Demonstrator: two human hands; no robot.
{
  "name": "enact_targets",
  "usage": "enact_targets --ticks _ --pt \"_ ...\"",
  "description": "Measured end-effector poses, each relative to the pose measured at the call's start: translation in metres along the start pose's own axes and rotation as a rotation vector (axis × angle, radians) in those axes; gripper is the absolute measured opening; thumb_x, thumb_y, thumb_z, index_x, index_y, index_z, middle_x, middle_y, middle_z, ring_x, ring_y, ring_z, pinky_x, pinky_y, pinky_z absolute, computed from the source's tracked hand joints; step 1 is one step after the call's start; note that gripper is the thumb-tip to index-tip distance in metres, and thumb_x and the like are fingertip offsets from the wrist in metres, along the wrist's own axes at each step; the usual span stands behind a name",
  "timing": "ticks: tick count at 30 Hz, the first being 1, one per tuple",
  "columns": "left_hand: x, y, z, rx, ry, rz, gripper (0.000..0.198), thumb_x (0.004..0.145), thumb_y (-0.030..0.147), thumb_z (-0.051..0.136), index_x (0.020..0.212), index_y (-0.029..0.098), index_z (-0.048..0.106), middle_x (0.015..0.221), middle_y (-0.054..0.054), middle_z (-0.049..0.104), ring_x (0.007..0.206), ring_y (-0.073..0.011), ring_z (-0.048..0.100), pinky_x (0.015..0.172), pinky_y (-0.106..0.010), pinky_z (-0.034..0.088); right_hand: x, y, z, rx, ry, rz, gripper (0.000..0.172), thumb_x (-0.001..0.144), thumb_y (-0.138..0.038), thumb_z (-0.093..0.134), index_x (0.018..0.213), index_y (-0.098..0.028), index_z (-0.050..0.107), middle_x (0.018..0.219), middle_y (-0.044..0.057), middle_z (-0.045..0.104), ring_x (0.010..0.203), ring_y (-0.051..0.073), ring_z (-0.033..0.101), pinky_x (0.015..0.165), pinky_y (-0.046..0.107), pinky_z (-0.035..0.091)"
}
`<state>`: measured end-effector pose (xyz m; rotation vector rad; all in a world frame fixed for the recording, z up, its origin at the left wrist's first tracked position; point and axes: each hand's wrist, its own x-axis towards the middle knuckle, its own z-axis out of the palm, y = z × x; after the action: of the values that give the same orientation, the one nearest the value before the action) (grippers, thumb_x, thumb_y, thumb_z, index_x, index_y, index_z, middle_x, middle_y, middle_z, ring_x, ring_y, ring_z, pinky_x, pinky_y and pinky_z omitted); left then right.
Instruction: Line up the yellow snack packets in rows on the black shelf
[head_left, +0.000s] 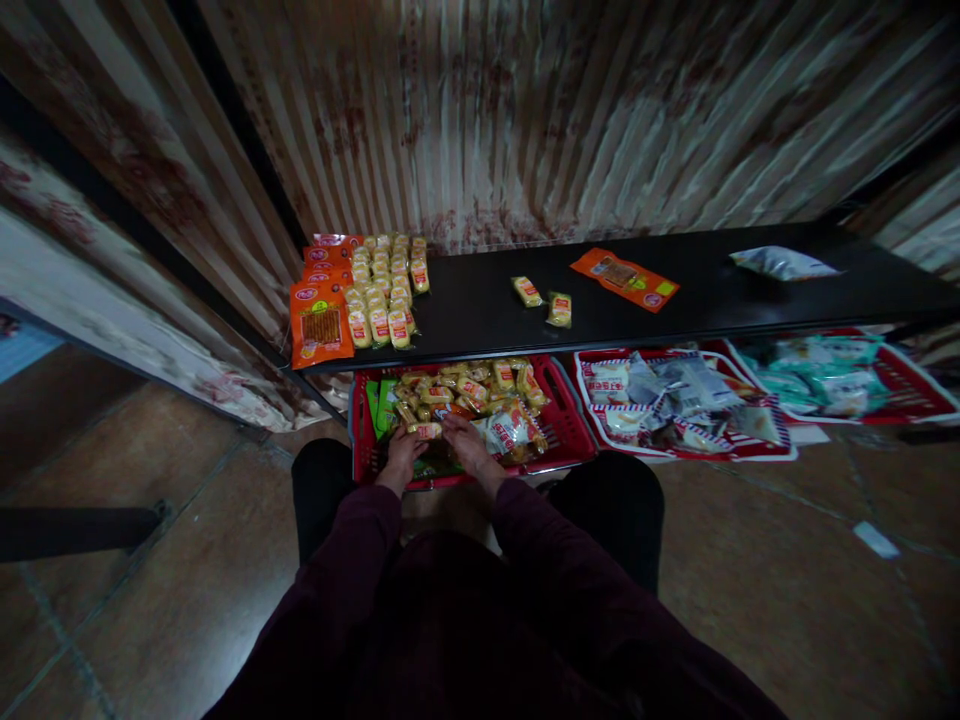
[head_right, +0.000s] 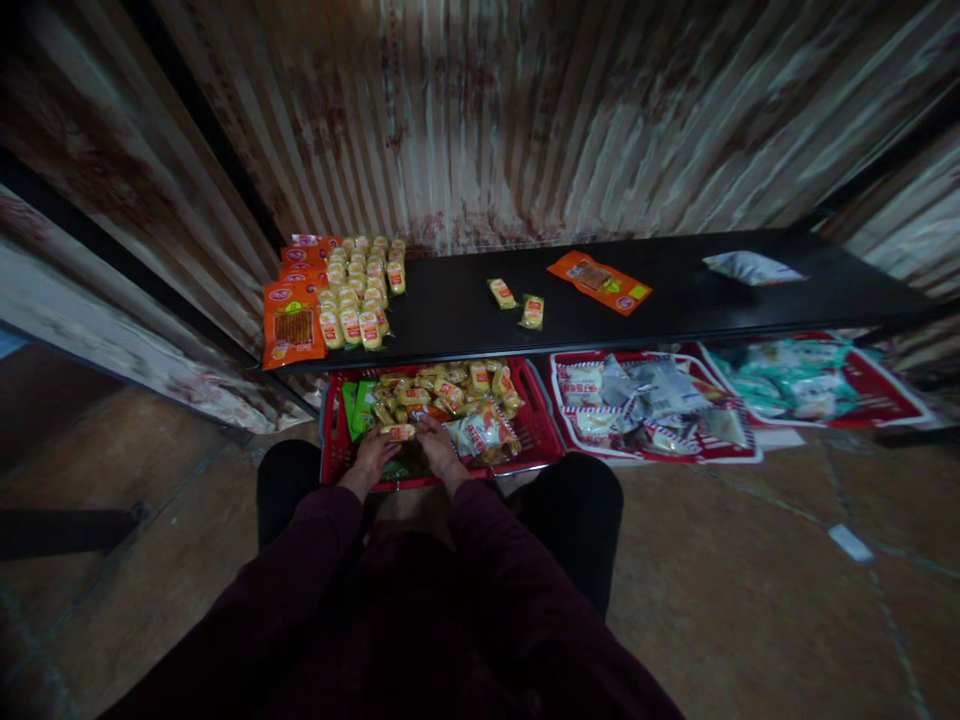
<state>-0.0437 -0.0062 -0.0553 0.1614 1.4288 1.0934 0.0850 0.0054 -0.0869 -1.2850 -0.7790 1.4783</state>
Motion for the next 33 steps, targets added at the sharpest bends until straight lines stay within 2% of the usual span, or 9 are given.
enact_targets --ticks 5,11,15,20,24,28,30,33 --pt "-0.003 0.002 0.001 0.022 0.003 -0.060 0.018 0.070 0.008 0.065 0.083 0.016 0.055 0.074 -0.002 0.064 0.061 -0.0090 0.060 0.068 -0.025 0.052 0.001 -0.008 0.002 0.076 0.031 0.031 0.035 0.053 -0.021 0.065 0.088 -0.020 0.066 0.103 0.006 0.070 0.105 0.022 0.059 0.096 0.039 0.042" --pt "-0.007 0.004 0.000 0.057 -0.047 -0.073 0.018 0.069 0.008 0.067 0.080 0.015 0.056 0.076 -0.003 0.064 0.068 -0.0112 0.062 0.071 -0.028 0.054 0.000 -0.011 0.002 0.150 0.009 0.034 0.043 0.051 -0.021 0.063 0.094 -0.022 0.066 0.110 0.005 0.068 0.109 0.023 0.057 0.096 0.039 0.041" --pt "-0.012 0.005 0.001 0.102 -0.096 -0.052 0.015 0.067 0.012 0.070 0.074 0.014 0.057 0.075 -0.004 0.064 0.071 -0.0119 0.062 0.074 -0.028 0.053 0.000 -0.013 0.000 0.178 -0.011 0.053 0.046 0.051 -0.021 0.063 0.097 -0.022 0.065 0.114 0.007 0.066 0.106 0.024 0.059 0.088 0.037 0.046" --pt "-0.017 0.003 0.008 0.093 -0.137 -0.056 0.015 0.065 0.012 0.070 0.072 0.015 0.057 0.071 -0.003 0.064 0.065 -0.0109 0.061 0.069 -0.026 0.053 0.002 -0.020 -0.003 0.164 -0.016 0.038 0.051 0.052 -0.020 0.064 0.103 -0.022 0.064 0.109 0.008 0.068 0.096 0.022 0.061 0.077 0.032 0.047" --pt "-0.018 0.001 0.014 0.106 -0.167 -0.048 0.016 0.063 0.014 0.072 0.071 0.015 0.058 0.069 -0.003 0.064 0.062 -0.0101 0.060 0.065 -0.024 0.052 0.003 -0.020 -0.005 0.150 -0.014 0.031 0.055 0.053 -0.021 0.061 0.108 -0.020 0.062 0.095 0.005 0.070 0.074 0.016 0.061 0.067 0.029 0.047" --pt "-0.020 0.002 0.018 0.096 -0.170 -0.042 0.020 0.060 0.013 0.073 0.069 0.016 0.056 0.066 -0.001 0.062 0.058 -0.0091 0.058 0.064 -0.024 0.051 0.002 -0.019 -0.009 0.187 0.006 0.005 0.059 0.052 -0.025 0.065 0.111 -0.018 0.059 0.074 0.000 0.067 0.058 0.012 0.054 0.060 0.026 0.045" --pt "-0.021 0.002 0.020 0.067 -0.175 -0.041 0.022 0.059 0.012 0.074 0.069 0.016 0.055 0.063 -0.001 0.062 0.058 -0.0093 0.058 0.064 -0.024 0.050 0.001 -0.020 -0.009 0.212 0.030 -0.007 0.061 0.052 -0.026 0.067 0.112 -0.019 0.058 0.070 -0.002 0.065 0.056 0.011 0.052 0.058 0.025 0.044" --pt "-0.024 0.001 0.026 0.018 -0.179 -0.044 0.024 0.057 0.010 0.073 0.069 0.016 0.054 0.061 0.000 0.061 0.059 -0.0095 0.058 0.064 -0.023 0.049 0.000 -0.021 -0.005 0.230 0.051 -0.045 0.062 0.053 -0.030 0.069 0.113 -0.022 0.055 0.076 -0.002 0.066 0.061 0.012 0.055 0.061 0.026 0.045"
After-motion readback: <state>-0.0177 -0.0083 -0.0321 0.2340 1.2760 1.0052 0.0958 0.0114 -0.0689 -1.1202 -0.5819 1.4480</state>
